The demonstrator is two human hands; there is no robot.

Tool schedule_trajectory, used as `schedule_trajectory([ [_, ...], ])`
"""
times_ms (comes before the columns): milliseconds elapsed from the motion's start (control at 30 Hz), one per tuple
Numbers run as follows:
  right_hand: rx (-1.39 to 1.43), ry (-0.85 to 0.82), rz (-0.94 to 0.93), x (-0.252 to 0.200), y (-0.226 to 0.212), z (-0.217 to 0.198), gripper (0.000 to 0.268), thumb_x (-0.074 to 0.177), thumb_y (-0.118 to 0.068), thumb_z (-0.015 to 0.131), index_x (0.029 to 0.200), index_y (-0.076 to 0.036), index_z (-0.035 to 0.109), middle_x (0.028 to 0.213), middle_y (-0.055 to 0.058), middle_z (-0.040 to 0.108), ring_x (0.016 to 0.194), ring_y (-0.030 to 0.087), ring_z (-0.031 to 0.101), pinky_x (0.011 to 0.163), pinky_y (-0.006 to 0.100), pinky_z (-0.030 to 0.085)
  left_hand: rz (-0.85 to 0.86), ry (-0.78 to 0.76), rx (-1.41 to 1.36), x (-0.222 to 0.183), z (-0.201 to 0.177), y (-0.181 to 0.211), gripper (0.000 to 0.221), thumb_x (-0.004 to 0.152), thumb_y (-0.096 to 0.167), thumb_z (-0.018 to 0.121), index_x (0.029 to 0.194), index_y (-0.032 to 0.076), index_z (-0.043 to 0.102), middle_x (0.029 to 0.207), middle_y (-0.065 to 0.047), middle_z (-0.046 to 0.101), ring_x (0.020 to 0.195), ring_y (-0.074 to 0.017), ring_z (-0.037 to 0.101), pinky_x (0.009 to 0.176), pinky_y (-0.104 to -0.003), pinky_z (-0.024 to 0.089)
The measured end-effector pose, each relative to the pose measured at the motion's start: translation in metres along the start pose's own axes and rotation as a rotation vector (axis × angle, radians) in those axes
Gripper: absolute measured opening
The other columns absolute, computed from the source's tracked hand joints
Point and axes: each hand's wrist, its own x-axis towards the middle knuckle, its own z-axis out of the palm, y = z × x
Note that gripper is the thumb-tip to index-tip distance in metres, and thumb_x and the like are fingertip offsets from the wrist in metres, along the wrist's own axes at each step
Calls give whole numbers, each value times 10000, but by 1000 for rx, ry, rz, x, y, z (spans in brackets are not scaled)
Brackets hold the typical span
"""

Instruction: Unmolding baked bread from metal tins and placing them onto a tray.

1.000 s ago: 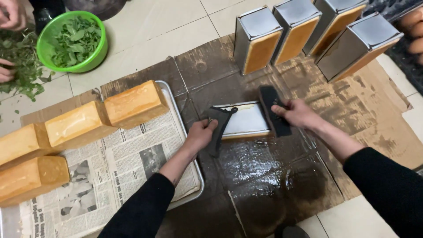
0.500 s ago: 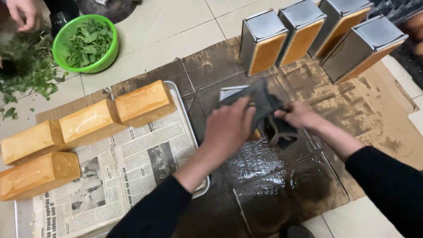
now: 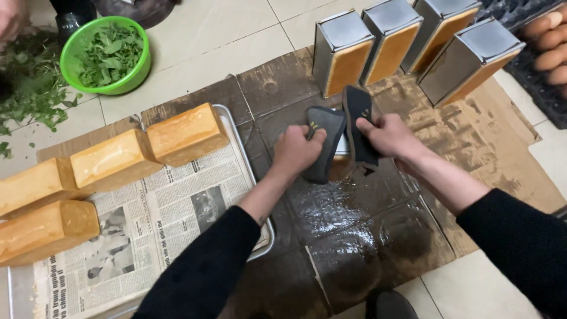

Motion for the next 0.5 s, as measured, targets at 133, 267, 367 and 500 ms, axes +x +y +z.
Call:
schedule_trajectory([
  [133, 214, -71, -93, -55, -59, -36, 375, 1195, -227, 557, 1316, 117, 645, 1279, 312, 749, 1164, 416, 814, 1031, 475, 702, 91, 100, -103, -34, -68, 60, 523, 912, 639, 682, 957, 145, 845, 816, -142, 828, 1053, -448, 830, 938, -542, 661],
  [267, -34, 160, -470, -21, -19, -13, 493, 1154, -504, 794, 849, -116, 787, 675, 42, 639, 665, 184, 640, 620, 309, 498, 130, 179, -148, -43, -72, 43, 481, 951, 594, 687, 898, 133, 813, 666, -135, 729, 913, -457, 818, 838, -568, 625],
  [367, -72, 125, -368, 26, 32, 20, 573, 1062, -544, 847, 879, -1, 821, 740, 208, 723, 756, 350, 717, 696, 471, 528, 24, 65, -118, -34, -44, -3, 507, 940, 593, 700, 853, 102, 792, 725, -167, 767, 890, -461, 825, 804, -563, 634],
  [500, 37, -68, -121, 22, 39, 13, 501, 1043, -512, 835, 1125, -18, 845, 810, 128, 742, 644, 242, 699, 407, 387, 512, -30, -26, 15, -49, -57, 5, 459, 961, 606, 668, 883, 177, 811, 813, -104, 829, 1067, -458, 809, 915, -582, 637],
])
